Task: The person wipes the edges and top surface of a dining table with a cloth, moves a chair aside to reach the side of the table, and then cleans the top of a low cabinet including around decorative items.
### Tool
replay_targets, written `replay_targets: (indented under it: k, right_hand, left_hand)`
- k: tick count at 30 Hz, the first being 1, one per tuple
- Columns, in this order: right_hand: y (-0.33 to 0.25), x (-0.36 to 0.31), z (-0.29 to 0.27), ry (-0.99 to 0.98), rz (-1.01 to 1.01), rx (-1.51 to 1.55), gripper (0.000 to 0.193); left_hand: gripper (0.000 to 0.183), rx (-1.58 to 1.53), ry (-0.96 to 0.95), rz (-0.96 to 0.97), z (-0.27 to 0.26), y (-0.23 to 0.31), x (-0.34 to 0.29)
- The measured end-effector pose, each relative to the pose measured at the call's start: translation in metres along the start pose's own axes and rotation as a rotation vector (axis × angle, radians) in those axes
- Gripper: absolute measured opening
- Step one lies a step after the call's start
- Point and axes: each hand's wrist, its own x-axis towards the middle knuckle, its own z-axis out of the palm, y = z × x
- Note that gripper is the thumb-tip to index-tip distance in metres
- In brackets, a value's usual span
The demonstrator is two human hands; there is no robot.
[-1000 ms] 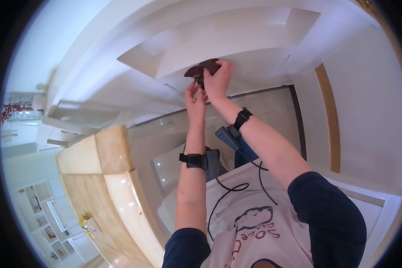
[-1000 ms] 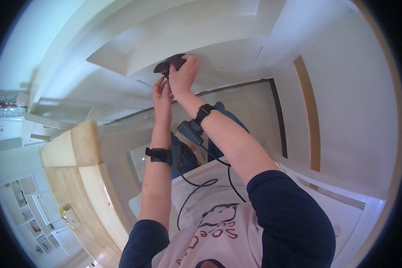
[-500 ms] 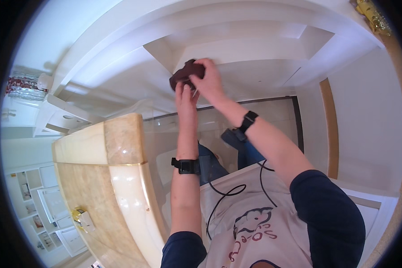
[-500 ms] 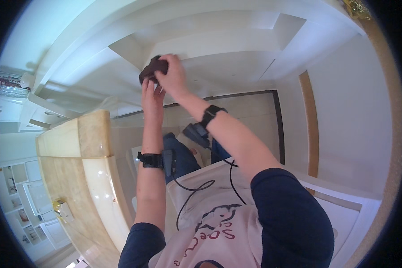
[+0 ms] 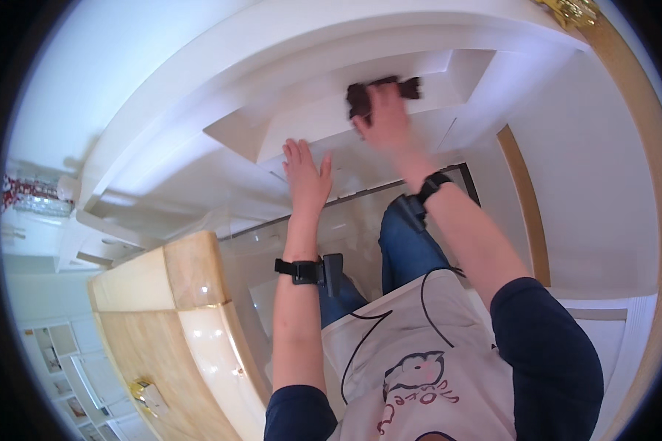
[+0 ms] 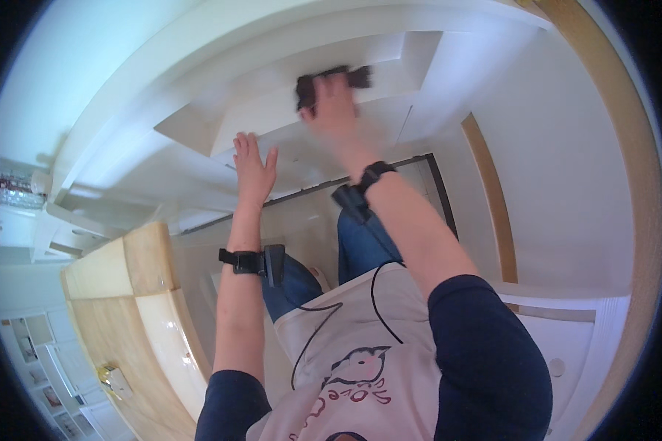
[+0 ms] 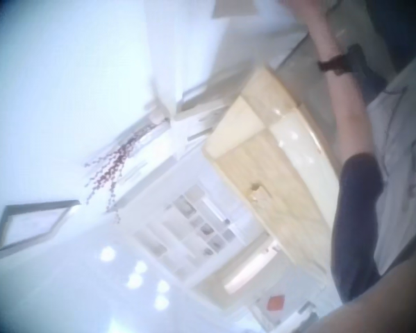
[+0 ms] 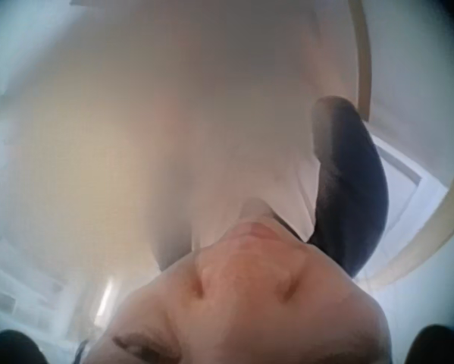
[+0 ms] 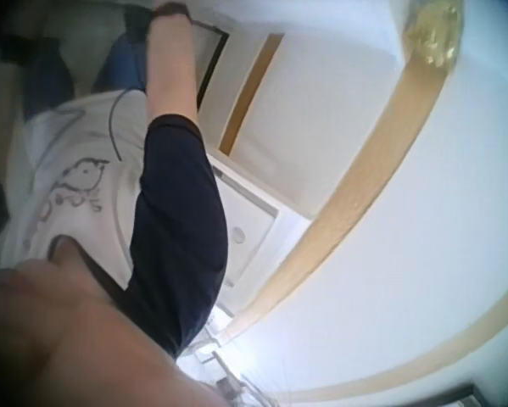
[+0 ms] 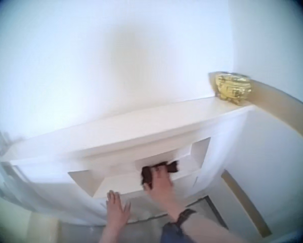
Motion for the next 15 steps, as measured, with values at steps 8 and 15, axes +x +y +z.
replay_targets:
  k: [8,15]
  right_hand:
    - [-0.044,0.000,0.014,-0.137,-0.222,0.127,0.056]
    - [0.042,0.021,-0.024,-0.052,0.083,-0.127,0.054]
  left_hand:
    - [0.073,0.259,-0.135,0.028,-0.018,0.005,-0.003]
    - [0.076,0.282,-0.099,0.036,-0.022,0.000,-0.013]
